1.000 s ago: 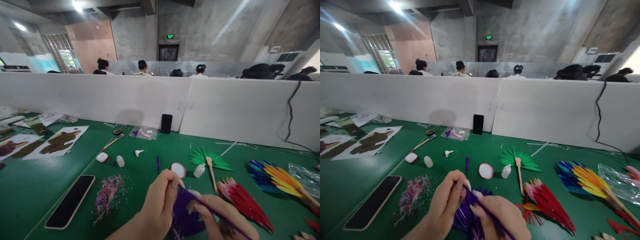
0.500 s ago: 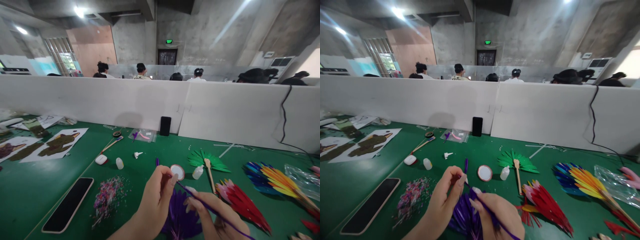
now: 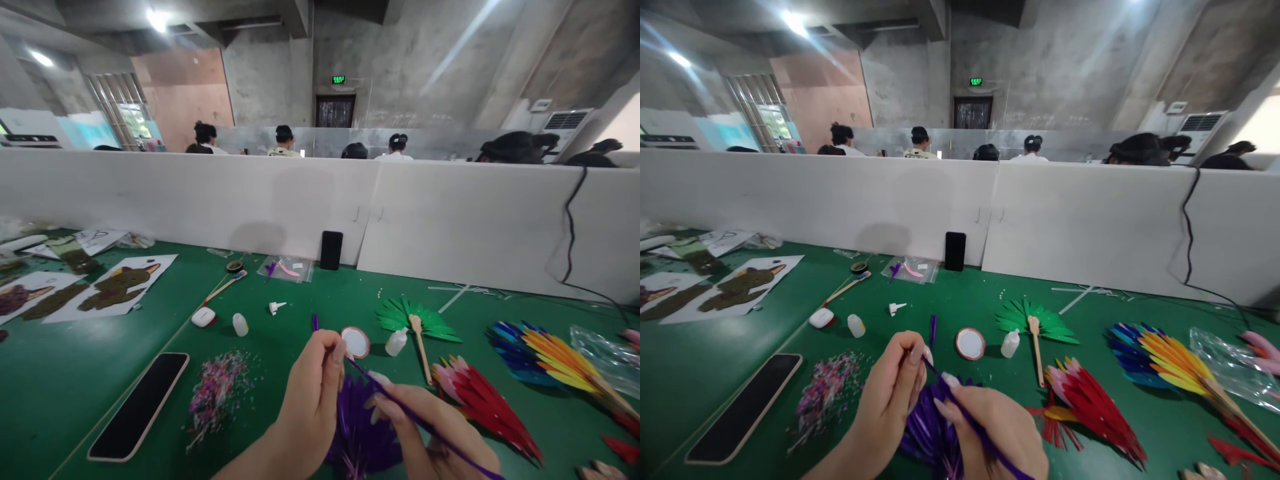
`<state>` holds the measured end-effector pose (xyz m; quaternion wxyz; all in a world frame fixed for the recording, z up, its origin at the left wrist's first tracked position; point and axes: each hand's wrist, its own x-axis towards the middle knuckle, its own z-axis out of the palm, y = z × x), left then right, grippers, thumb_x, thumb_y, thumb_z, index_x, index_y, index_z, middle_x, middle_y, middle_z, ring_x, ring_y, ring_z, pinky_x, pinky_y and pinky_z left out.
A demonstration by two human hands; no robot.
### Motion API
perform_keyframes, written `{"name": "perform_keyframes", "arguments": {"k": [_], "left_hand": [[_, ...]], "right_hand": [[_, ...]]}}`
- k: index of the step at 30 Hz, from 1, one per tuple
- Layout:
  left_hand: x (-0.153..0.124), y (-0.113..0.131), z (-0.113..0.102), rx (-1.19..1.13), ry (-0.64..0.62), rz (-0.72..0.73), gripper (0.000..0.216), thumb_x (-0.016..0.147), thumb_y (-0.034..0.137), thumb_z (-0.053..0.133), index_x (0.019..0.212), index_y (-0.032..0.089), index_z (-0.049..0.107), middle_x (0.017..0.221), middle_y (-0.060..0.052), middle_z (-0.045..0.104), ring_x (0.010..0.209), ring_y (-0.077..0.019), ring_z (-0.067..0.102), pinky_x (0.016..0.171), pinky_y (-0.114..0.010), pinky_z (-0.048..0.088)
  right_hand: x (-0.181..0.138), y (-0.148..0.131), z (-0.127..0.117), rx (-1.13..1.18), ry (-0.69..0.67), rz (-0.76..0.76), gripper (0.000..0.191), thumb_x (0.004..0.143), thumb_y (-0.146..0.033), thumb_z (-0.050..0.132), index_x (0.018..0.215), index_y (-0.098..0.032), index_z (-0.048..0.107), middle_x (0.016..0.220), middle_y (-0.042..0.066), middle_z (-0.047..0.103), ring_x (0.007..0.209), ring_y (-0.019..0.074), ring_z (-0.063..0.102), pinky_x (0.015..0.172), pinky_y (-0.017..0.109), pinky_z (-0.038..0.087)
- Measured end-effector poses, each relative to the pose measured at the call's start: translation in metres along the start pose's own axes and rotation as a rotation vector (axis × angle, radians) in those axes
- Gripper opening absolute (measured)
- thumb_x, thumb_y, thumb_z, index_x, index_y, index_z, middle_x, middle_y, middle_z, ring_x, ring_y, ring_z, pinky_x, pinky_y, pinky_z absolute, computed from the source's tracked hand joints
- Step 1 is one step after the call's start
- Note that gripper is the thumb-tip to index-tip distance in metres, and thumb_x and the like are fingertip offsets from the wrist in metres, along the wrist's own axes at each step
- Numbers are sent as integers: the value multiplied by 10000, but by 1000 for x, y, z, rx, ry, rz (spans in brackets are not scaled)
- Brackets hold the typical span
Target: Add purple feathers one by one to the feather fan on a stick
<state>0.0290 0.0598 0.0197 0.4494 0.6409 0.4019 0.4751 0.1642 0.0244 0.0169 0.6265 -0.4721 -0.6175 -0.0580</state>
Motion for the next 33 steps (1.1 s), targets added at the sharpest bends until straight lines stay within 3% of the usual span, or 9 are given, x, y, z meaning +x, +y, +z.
{"name": "perform_keyframes", "arguments": {"k": [9, 16, 23, 28, 33], "left_hand": [[2, 3, 0, -4, 41, -39, 367, 995, 449, 289, 807, 192, 471, 636, 46, 367, 533, -73, 344, 479, -191, 285], [2, 10, -3, -64, 19, -23, 365, 988, 458, 298, 888, 190, 524, 617, 50, 395, 510, -68, 366, 455, -173, 298], [7, 11, -1, 84, 47, 143, 183, 863, 359, 611, 872, 203, 516, 613, 66, 440, 524, -66, 430, 483, -151, 353], [7, 10, -2, 126, 87, 184, 108, 903, 308, 559, 875, 210, 524, 636, 62, 482, 534, -58, 448, 507, -143, 372], [5, 8, -4, 71, 33, 155, 125, 965, 290, 444, 907, 210, 521, 631, 65, 450, 504, -49, 403, 490, -152, 349]], "right_hand": [[2, 3, -2, 27, -41, -79, 68, 855, -209, 634, 816, -243, 679, 641, -47, 721, 508, 106, 670, 557, 171, 545], [5, 8, -9, 25, -89, -72, 65, 857, -185, 625, 862, -228, 674, 687, -31, 732, 516, 94, 677, 577, 146, 559], [4, 9, -12, 10, -94, -37, 68, 844, -168, 627, 840, -226, 662, 669, -31, 727, 511, 88, 671, 575, 145, 564], [4, 9, -8, 64, -92, -2, 80, 836, -163, 635, 850, -232, 672, 688, -33, 731, 514, 91, 674, 572, 154, 566], [4, 10, -9, 77, -119, 0, 89, 827, -143, 644, 856, -222, 672, 672, -30, 729, 540, 103, 688, 589, 165, 568]]}}
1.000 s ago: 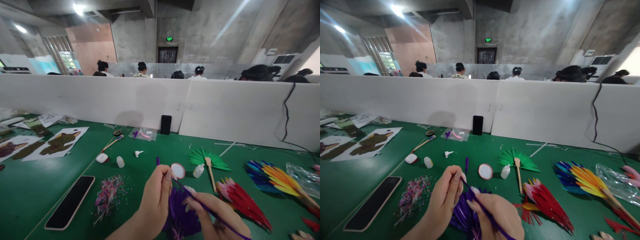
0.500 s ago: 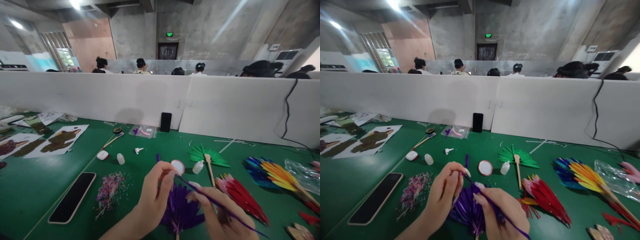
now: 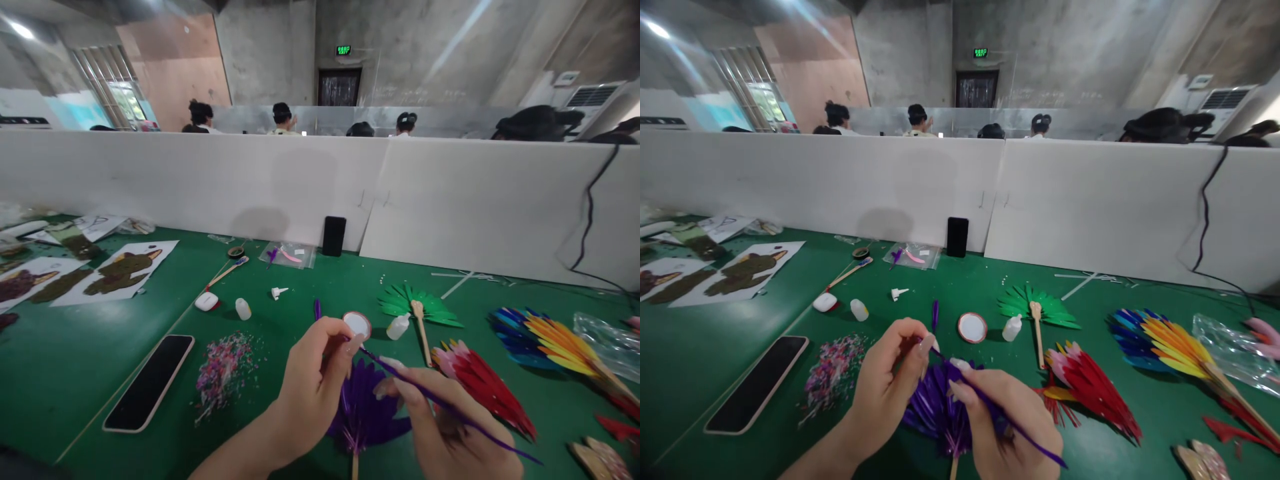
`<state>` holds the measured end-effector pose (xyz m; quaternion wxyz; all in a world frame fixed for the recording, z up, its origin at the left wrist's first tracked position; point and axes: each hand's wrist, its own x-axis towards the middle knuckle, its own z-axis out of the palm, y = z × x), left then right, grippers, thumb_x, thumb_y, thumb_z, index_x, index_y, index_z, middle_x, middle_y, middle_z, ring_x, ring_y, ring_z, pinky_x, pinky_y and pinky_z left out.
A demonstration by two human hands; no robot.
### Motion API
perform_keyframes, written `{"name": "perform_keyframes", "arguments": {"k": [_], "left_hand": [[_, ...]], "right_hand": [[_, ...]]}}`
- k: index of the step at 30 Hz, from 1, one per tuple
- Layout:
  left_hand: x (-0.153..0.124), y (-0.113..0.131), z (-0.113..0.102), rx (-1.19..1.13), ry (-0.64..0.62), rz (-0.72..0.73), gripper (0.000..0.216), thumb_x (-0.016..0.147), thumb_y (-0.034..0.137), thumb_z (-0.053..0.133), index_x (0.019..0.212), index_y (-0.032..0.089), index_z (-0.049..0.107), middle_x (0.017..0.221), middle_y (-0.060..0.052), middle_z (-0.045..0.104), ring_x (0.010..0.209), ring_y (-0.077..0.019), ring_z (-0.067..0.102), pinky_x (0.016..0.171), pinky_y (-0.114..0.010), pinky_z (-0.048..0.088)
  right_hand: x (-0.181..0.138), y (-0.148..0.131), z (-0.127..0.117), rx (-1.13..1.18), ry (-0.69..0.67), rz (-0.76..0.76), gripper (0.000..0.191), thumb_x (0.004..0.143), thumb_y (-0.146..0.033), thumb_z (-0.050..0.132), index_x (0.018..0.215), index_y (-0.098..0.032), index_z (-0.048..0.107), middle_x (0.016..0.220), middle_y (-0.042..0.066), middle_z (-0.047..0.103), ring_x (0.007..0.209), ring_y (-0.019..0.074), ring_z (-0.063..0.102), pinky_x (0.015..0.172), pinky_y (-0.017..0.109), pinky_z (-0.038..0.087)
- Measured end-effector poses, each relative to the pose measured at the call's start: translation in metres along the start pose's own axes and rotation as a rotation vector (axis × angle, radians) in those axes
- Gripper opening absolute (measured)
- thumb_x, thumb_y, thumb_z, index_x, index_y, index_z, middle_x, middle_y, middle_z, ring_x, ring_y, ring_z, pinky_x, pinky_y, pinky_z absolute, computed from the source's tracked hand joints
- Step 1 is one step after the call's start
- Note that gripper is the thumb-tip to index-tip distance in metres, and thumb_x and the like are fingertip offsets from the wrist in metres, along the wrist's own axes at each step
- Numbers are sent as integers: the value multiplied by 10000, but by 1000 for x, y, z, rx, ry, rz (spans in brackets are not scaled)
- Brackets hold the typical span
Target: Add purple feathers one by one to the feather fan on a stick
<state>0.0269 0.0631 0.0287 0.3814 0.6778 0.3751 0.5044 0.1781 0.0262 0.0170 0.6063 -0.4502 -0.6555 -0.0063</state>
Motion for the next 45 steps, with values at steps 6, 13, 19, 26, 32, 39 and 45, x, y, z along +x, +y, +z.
{"name": "perform_keyframes", "arguments": {"k": [6, 13, 19, 26, 32, 39, 45], "left_hand": [[-1, 0, -1, -52, -32, -67, 278, 1006, 309, 321, 860, 194, 527, 599, 60, 421, 469, -48, 375, 488, -165, 343], [0, 7, 5, -13, -21, -70, 204, 855, 373, 613, 884, 200, 507, 603, 68, 403, 507, -75, 390, 457, -171, 326], [0, 6, 7, -16, -13, -64, 142, 911, 324, 529, 852, 200, 491, 633, 51, 445, 536, -77, 417, 505, -175, 352], [-4, 1, 5, -99, -89, -144, 181, 978, 346, 396, 915, 206, 491, 648, 53, 409, 513, -68, 360, 496, -186, 328], [-5, -3, 6, -105, -72, -168, 242, 991, 364, 355, 906, 199, 509, 610, 56, 382, 502, -75, 363, 486, -196, 320], [1, 7, 7, -123, -102, -205, 215, 887, 401, 563, 909, 200, 489, 643, 58, 427, 557, -81, 425, 521, -181, 359], [2, 11, 6, -182, -106, -221, 203, 935, 394, 474, 869, 202, 458, 645, 60, 378, 538, -74, 356, 489, -182, 314]], "right_hand": [[-2, -7, 1, -8, 64, 64, 54, 817, -171, 652, 816, -202, 696, 637, -7, 716, 525, 125, 673, 561, 200, 561], [7, -11, 1, 22, 43, 56, 98, 814, -107, 630, 783, -192, 666, 547, -32, 671, 416, 108, 608, 461, 190, 516], [5, -12, 4, 59, 67, 140, 95, 824, -144, 637, 764, -200, 684, 534, -30, 664, 416, 107, 607, 458, 186, 520], [8, -13, 7, 47, 53, 125, 94, 831, -166, 635, 766, -208, 688, 525, -44, 668, 399, 98, 605, 438, 172, 516], [7, -9, 3, -17, 34, 67, 80, 840, -167, 631, 816, -211, 694, 574, -30, 693, 421, 107, 624, 460, 186, 537], [2, -3, 0, -104, 26, -64, 105, 814, -132, 642, 829, -225, 689, 692, -9, 743, 525, 141, 689, 551, 210, 585], [1, -2, 0, -99, -18, -77, 140, 821, -116, 633, 857, -239, 689, 713, -20, 750, 535, 139, 696, 566, 207, 589]]}}
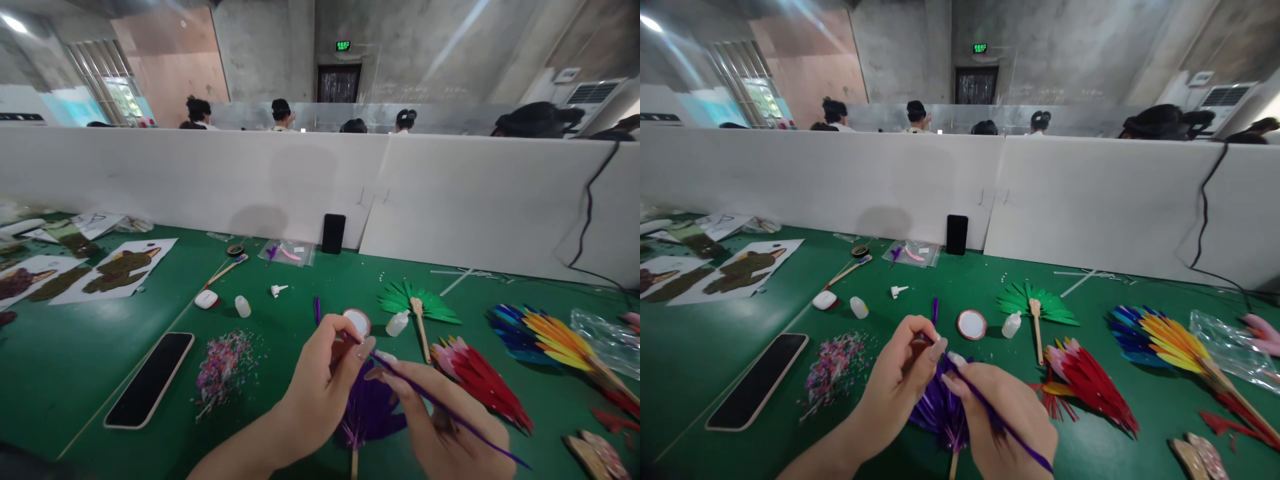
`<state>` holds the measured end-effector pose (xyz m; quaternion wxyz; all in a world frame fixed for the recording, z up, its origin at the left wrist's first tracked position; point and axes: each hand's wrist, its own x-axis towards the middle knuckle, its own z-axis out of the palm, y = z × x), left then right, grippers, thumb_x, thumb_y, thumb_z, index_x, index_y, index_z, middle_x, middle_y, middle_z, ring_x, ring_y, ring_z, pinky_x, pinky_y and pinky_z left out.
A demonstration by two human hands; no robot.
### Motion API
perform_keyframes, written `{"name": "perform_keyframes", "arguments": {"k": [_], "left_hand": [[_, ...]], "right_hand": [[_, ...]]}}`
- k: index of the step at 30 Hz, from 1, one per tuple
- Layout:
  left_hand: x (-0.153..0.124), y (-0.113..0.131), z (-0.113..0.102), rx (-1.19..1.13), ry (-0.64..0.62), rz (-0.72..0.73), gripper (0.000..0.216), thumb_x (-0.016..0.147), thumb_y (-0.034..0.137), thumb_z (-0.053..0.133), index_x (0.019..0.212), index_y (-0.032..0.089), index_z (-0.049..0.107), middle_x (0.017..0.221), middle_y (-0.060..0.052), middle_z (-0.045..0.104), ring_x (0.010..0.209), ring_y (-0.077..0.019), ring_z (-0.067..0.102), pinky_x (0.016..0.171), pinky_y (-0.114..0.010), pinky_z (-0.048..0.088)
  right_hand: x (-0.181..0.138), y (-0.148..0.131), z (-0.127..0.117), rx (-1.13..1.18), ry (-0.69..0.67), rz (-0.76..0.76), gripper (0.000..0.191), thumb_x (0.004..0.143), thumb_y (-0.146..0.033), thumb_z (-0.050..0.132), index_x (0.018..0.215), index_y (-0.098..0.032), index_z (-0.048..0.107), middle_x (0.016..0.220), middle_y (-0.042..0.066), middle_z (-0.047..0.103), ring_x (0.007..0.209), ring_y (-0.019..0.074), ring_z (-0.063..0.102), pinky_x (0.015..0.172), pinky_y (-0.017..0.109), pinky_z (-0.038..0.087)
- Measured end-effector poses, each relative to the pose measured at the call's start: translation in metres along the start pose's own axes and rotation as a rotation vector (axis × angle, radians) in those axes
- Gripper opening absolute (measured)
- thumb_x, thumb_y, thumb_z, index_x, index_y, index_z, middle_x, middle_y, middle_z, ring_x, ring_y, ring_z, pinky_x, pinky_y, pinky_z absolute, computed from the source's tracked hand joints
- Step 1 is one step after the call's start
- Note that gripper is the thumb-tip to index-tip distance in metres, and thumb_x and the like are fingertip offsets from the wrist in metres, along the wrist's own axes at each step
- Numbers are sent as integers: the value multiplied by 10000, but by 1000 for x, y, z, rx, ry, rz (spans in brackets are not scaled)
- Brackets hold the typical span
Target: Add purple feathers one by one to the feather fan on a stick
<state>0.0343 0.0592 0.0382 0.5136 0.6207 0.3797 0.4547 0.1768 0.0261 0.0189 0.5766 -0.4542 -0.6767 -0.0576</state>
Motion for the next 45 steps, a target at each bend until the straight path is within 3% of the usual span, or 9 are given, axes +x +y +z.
{"name": "perform_keyframes", "arguments": {"k": [4, 9, 13, 19, 25, 36, 39, 45], "left_hand": [[-3, -5, -1, -21, -29, -47, 220, 954, 433, 423, 925, 217, 452, 584, 82, 295, 473, -77, 294, 429, -194, 260], [-4, -12, -2, 5, -27, -44, 250, 975, 434, 356, 945, 213, 469, 550, 80, 306, 444, -84, 286, 410, -202, 257], [-3, -6, 0, -17, -1, -28, 228, 965, 419, 395, 916, 210, 471, 553, 85, 290, 441, -77, 281, 412, -197, 253], [1, 3, 0, -45, -12, -27, 230, 894, 409, 541, 849, 203, 449, 647, 60, 404, 561, -74, 396, 517, -174, 353], [0, -3, -4, -76, -57, -60, 252, 959, 435, 410, 879, 201, 459, 562, 83, 344, 454, -65, 313, 436, -189, 277], [0, -3, -2, -120, -21, -20, 310, 986, 430, 343, 872, 183, 492, 551, 77, 365, 441, -50, 340, 425, -170, 277], [2, -4, -3, -55, 11, 23, 288, 979, 398, 383, 877, 174, 532, 542, 74, 393, 446, -48, 366, 457, -167, 318], [3, 0, -4, -21, 21, 11, 221, 925, 369, 502, 834, 171, 543, 606, 47, 511, 443, -38, 385, 434, -159, 322]], "right_hand": [[-2, 0, 1, -7, 11, 10, 124, 823, -134, 645, 869, -238, 697, 732, -25, 755, 545, 131, 698, 590, 200, 591], [-3, 0, 1, -7, 27, 5, 137, 814, -123, 652, 875, -237, 699, 733, -27, 755, 544, 133, 700, 593, 202, 595], [-3, -1, 0, -25, 20, 25, 114, 816, -137, 656, 871, -231, 692, 742, -21, 757, 569, 134, 710, 599, 190, 591], [-1, 2, -3, -40, -17, -53, 109, 823, -137, 644, 866, -227, 686, 727, -17, 754, 579, 144, 715, 601, 196, 591], [2, 2, -3, -68, -12, -68, 135, 815, -108, 642, 866, -229, 672, 714, -30, 751, 574, 136, 712, 605, 188, 592], [3, -2, -2, -64, 21, -42, 136, 813, -107, 645, 857, -228, 688, 720, -25, 752, 563, 132, 704, 590, 197, 585], [3, -3, -1, -42, 55, 23, 116, 815, -124, 645, 803, -230, 692, 678, -33, 742, 541, 121, 694, 572, 183, 572], [-2, -7, 0, 137, 115, 297, 95, 812, -181, 658, 815, -256, 715, 707, -41, 743, 575, 114, 692, 616, 188, 559]]}}
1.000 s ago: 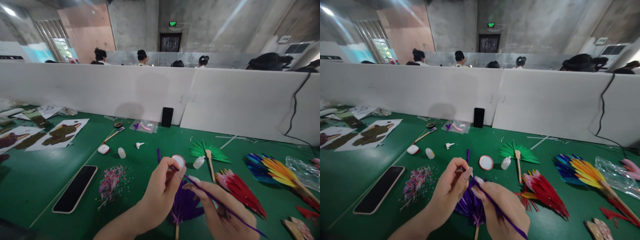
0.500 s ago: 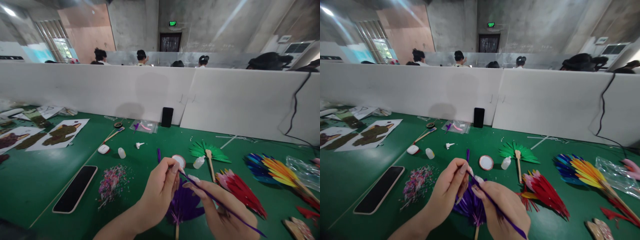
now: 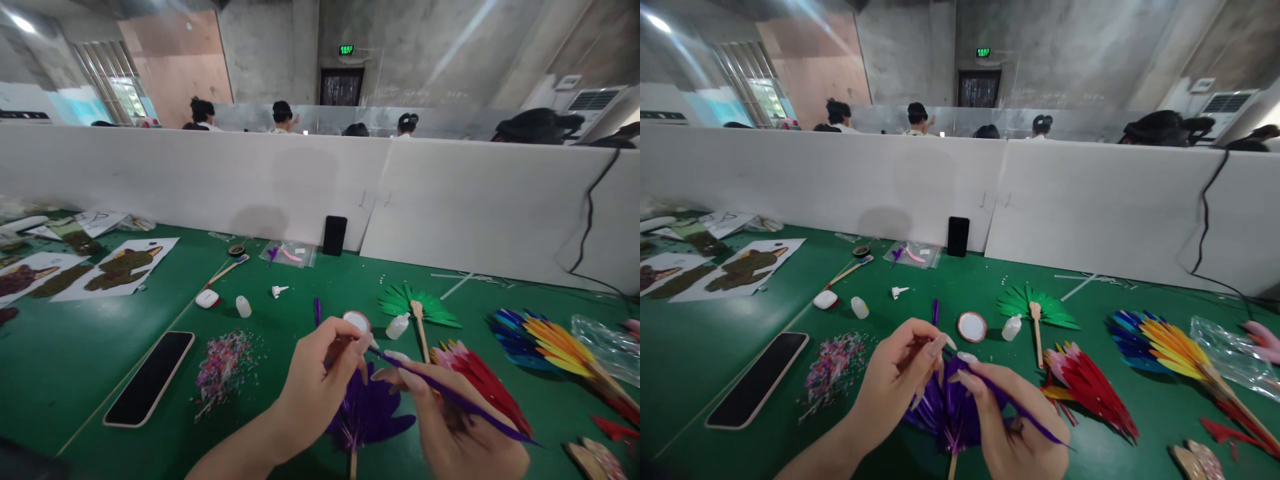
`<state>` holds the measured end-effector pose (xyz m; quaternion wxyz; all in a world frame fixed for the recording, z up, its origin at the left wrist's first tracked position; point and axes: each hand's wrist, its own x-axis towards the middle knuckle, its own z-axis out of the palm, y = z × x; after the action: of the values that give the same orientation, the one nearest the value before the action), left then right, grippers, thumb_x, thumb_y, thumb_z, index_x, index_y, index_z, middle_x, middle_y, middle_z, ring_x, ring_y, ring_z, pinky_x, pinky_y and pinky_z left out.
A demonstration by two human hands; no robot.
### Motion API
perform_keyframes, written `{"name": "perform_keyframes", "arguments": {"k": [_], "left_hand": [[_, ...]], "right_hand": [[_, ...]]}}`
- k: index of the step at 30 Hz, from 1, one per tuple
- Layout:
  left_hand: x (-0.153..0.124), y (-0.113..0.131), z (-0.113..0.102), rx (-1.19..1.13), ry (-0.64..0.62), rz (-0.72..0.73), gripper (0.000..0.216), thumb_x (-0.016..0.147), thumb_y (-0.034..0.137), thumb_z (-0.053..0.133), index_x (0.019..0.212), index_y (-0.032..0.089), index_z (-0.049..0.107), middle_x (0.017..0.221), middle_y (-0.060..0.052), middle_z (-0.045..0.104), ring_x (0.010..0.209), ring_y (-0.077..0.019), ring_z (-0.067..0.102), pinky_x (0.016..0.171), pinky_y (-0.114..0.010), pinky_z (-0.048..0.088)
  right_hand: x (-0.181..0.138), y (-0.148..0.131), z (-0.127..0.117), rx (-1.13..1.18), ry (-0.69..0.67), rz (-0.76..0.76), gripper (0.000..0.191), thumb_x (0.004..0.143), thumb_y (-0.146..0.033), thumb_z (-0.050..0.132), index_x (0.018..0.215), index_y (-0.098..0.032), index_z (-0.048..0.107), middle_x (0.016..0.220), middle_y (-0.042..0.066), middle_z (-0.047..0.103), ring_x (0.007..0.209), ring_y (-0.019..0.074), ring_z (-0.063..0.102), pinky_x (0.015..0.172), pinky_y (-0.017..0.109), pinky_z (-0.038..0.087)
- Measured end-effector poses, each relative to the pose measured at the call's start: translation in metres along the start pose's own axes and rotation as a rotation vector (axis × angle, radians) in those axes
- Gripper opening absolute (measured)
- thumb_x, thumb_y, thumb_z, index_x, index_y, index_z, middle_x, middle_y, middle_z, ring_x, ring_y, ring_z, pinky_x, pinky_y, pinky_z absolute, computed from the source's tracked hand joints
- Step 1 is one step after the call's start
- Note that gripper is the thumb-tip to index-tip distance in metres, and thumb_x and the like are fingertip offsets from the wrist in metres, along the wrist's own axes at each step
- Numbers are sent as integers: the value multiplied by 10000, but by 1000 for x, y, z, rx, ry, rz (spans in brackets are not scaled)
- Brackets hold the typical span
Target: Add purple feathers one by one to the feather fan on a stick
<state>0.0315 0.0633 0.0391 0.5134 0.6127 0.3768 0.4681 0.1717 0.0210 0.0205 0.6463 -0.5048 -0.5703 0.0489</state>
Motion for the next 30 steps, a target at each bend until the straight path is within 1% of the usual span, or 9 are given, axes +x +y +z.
{"name": "perform_keyframes", "arguments": {"k": [3, 7, 11, 14, 17, 21, 24, 27, 30], "left_hand": [[0, 2, 0, -5, 2, -28, 211, 892, 370, 550, 826, 170, 557, 596, 39, 537, 464, -49, 422, 453, -160, 343], [-1, 1, 1, 27, 20, -22, 191, 845, 351, 615, 817, 166, 576, 609, 22, 568, 525, -70, 500, 497, -165, 380], [-2, -2, 1, 3, 9, -4, 196, 915, 352, 520, 842, 172, 549, 594, 51, 522, 432, -35, 390, 454, -161, 343], [-2, -6, 1, 31, -8, 19, 223, 955, 363, 455, 863, 176, 536, 576, 71, 468, 393, -21, 329, 431, -164, 310], [-3, -7, 0, 47, -23, 32, 258, 980, 372, 402, 881, 176, 539, 558, 77, 435, 399, -24, 340, 445, -165, 319], [-3, -6, 1, 43, -17, 49, 292, 994, 362, 355, 886, 172, 548, 586, 59, 462, 436, -35, 375, 477, -168, 348], [-2, -4, 2, 49, -12, 49, 249, 969, 370, 415, 894, 171, 544, 623, 43, 495, 474, -48, 412, 480, -171, 351], [-1, -3, 4, 56, -10, 46, 220, 926, 387, 501, 883, 172, 528, 636, 38, 502, 531, -65, 456, 507, -175, 366], [-1, -5, 5, 72, -6, 50, 211, 939, 380, 473, 879, 180, 508, 620, 53, 460, 516, -62, 427, 495, -177, 347]], "right_hand": [[0, -3, 1, 34, 21, 46, 76, 808, -204, 670, 804, -259, 722, 701, -38, 739, 570, 113, 687, 595, 186, 555], [2, -7, 3, 34, 38, 36, 71, 811, -219, 673, 779, -251, 728, 669, -27, 730, 540, 119, 676, 573, 200, 563], [4, -7, 5, 1, 26, 33, 82, 820, -218, 662, 779, -243, 729, 652, -27, 724, 533, 111, 672, 562, 185, 559], [4, -7, 5, -16, 11, 24, 85, 821, -214, 656, 780, -239, 727, 656, -28, 726, 529, 105, 668, 564, 177, 556], [4, -7, 4, -24, 7, 21, 79, 815, -218, 661, 779, -240, 728, 654, -31, 726, 528, 103, 667, 570, 176, 555], [3, -7, 5, -33, 19, 27, 85, 823, -229, 657, 772, -239, 724, 642, -32, 720, 519, 109, 662, 564, 191, 553], [2, -7, 5, -52, 29, 36, 99, 834, -234, 645, 769, -235, 718, 621, -36, 705, 517, 106, 654, 549, 190, 534], [1, -7, 6, -46, 29, 76, 106, 823, -244, 658, 735, -228, 715, 602, -33, 696, 514, 109, 645, 536, 197, 505], [1, -10, 8, 15, 22, 210, 172, 820, -285, 664, 670, -210, 700, 566, -18, 675, 483, 117, 619, 518, 216, 493]]}}
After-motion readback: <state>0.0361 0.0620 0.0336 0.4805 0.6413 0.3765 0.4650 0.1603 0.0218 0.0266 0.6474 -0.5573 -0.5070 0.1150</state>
